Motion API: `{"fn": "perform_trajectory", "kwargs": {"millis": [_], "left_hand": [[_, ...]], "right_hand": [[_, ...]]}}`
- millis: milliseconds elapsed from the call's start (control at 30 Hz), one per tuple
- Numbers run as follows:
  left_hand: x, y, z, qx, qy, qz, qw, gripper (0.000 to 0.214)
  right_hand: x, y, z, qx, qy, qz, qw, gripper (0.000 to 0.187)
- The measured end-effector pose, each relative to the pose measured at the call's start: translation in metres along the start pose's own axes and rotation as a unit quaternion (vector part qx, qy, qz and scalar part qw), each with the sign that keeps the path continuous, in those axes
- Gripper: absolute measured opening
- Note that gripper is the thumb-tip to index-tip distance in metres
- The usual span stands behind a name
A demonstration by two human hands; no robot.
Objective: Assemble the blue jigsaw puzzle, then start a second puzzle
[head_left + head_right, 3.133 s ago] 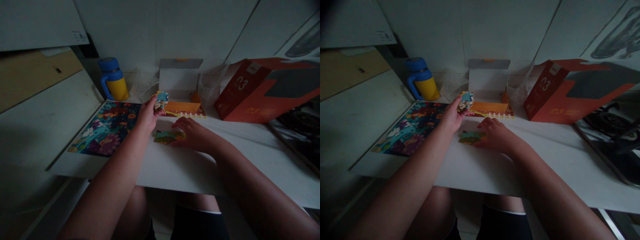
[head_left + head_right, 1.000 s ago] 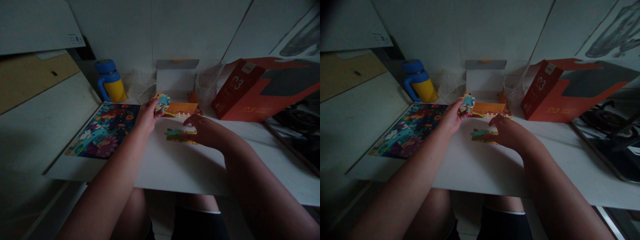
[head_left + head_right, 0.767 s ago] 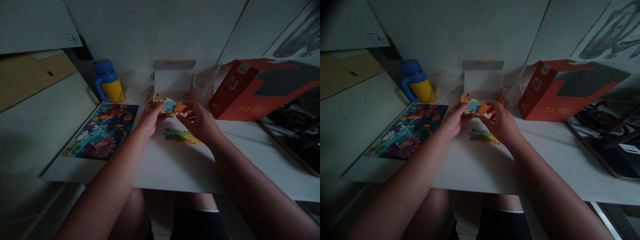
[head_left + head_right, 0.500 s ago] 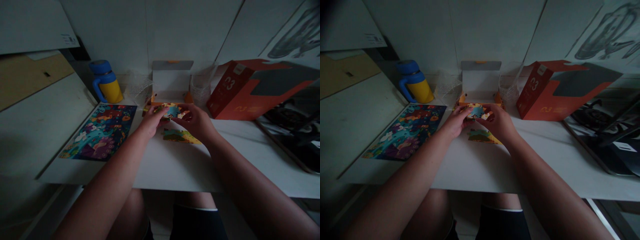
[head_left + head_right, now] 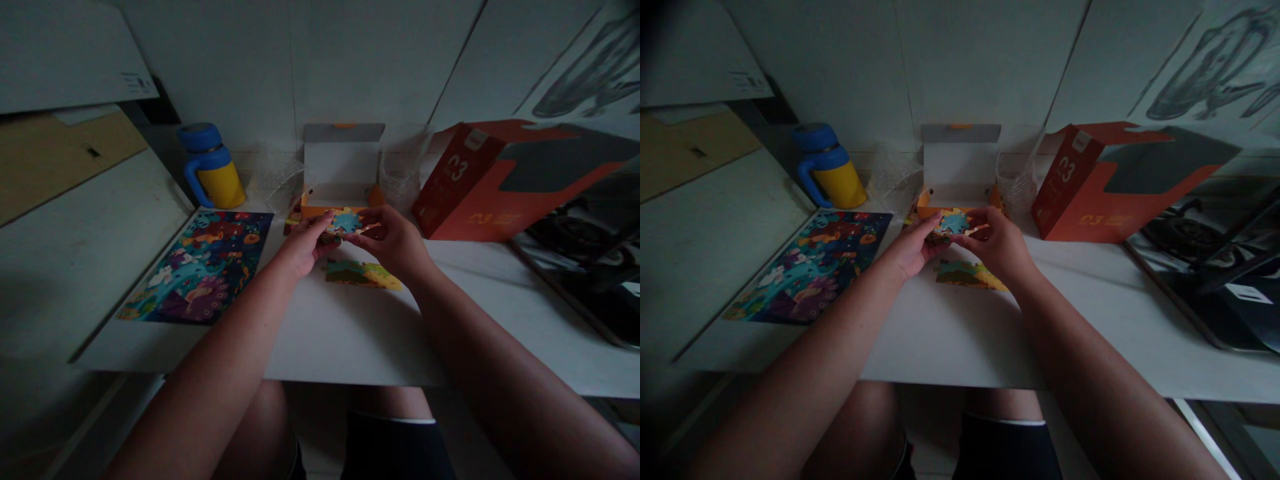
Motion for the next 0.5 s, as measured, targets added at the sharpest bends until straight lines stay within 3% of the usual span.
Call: {"fn": "perform_trajectory", "kwargs": {"millis": [267, 500], "left_hand": [[-0.001, -0.002, 0.004, 0.001, 0.019, 0.008, 1.0, 0.022], [0.002, 0.001, 0.007, -0.028, 0.058, -0.031, 0.997, 0.044]], "right_hand": [[-0.001, 0.004, -0.003, -0.063, -0.007, -0.009, 0.998, 0.069], [0.0, 0.025, -0.019, -0.246, -0.003, -0.086, 0.965, 0.061]]}}
Point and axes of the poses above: each hand's wrist, its own x-axis away from the middle knuckle, its own z-axis out of the back of the hand, y = z × x, the point moved 10 cm from there along -x, towards the middle knuckle, and after that the axes turned 9 degrees about -y, right-handed, at the moved point
